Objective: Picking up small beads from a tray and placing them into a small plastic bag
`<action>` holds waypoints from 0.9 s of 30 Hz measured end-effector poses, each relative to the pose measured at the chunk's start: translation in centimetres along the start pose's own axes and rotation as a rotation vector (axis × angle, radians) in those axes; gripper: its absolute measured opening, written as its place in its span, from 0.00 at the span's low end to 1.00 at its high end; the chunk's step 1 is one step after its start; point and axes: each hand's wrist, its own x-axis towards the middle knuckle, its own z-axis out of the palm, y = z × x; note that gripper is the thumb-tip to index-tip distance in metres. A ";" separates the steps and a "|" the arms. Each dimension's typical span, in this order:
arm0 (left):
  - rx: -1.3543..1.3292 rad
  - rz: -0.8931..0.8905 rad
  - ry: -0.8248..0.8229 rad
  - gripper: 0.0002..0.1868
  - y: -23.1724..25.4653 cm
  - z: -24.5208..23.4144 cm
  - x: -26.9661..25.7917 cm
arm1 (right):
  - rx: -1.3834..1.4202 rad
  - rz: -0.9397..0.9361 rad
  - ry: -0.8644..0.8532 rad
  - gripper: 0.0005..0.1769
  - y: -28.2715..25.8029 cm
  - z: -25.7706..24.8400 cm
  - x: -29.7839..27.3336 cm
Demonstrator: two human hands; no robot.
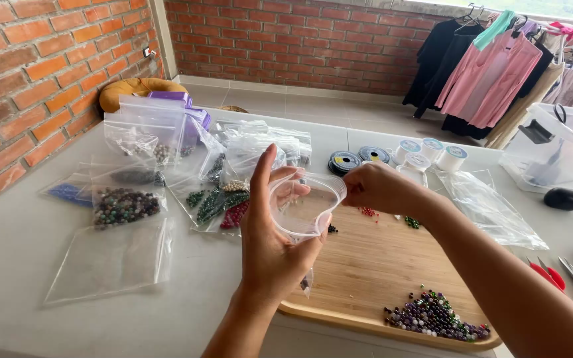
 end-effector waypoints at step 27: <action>-0.113 -0.039 -0.011 0.51 0.2 0.0 -0.4 | -0.514 0.736 -0.731 0.09 -14.8 -3.6 -22.2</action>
